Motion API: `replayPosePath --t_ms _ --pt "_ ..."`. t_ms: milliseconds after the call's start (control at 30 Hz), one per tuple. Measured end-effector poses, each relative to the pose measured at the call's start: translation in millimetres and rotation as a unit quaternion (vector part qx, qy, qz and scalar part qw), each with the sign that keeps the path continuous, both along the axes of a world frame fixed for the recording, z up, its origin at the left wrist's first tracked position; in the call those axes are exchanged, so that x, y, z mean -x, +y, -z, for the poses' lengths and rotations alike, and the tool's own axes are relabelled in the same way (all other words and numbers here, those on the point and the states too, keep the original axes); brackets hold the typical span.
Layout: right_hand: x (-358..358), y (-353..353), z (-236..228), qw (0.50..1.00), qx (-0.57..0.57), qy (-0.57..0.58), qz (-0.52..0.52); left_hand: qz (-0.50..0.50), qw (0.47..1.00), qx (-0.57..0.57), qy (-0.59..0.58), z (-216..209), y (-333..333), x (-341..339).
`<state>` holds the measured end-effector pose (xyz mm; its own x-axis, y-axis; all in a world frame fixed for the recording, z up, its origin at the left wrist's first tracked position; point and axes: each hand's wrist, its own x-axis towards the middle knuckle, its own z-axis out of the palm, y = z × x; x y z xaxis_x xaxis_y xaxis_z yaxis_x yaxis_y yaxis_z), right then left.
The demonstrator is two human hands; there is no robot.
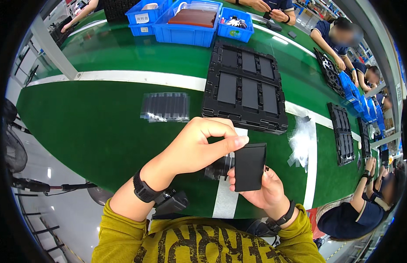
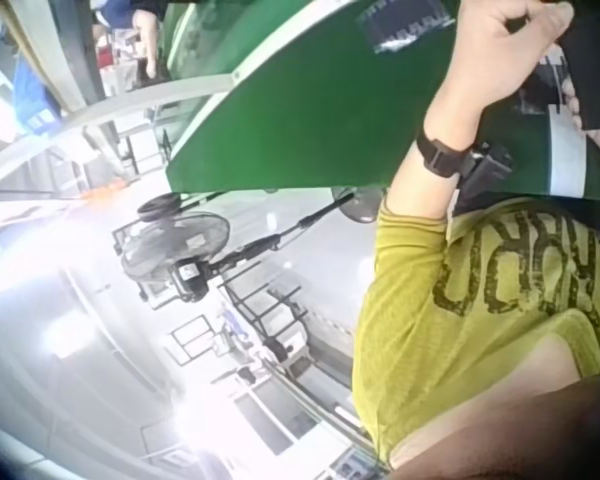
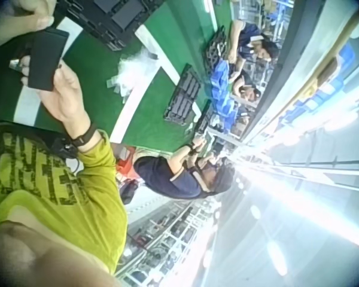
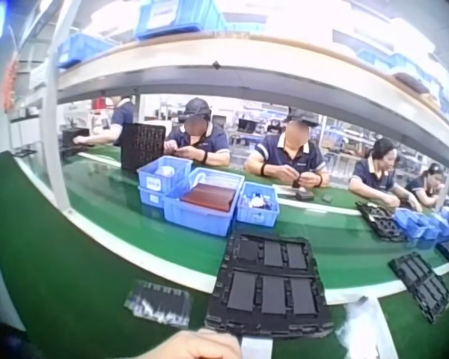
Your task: The person is assembling electronic components, specifically attaching a rectangular black component to a larger black plastic tray on an assembly line.
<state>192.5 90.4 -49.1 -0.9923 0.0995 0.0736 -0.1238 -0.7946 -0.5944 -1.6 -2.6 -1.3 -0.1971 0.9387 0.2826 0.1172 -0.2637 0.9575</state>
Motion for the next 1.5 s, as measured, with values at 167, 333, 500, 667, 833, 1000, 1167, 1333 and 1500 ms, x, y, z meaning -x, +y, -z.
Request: replayPosePath --t_ms 167,333,500,667,833,1000,1167,1333,1500 --pt "-6.9 5.4 4.8 0.999 0.032 0.018 0.033 -0.045 0.997 0.055 -0.018 -3.5 -7.4 8.4" --pt "-17.2 14.1 4.4 0.997 0.05 0.005 0.051 0.066 0.959 0.089 0.26 1.5 -34.4 6.1" --pt "-29.0 35.3 -5.3 0.926 -0.337 -0.08 0.148 0.181 0.888 0.137 0.4 27.0 -42.3 -7.5" --pt "-30.3 47.9 -13.8 0.633 -0.758 -0.073 0.141 0.195 0.868 0.145 0.434 29.7 -39.1 -4.0" --pt "-29.7 46.1 -13.5 0.536 -0.832 -0.073 0.126 0.193 0.859 0.15 0.45 30.2 -38.9 -3.3" --pt "-32.2 43.1 -7.1 0.512 -0.849 -0.046 0.123 0.199 0.851 0.16 0.459 29.7 -38.7 -3.0" --pt "-30.0 43.4 -5.8 0.511 -0.849 -0.043 0.127 0.206 0.847 0.176 0.458 27.7 -37.9 -2.7" --pt "-30.2 45.5 -5.8 0.518 -0.845 -0.045 0.124 0.211 0.847 0.181 0.452 29.2 -36.7 -3.2" --pt "-29.9 45.1 -5.4 0.518 -0.845 -0.046 0.122 0.211 0.848 0.183 0.45 28.5 -36.5 -2.5"
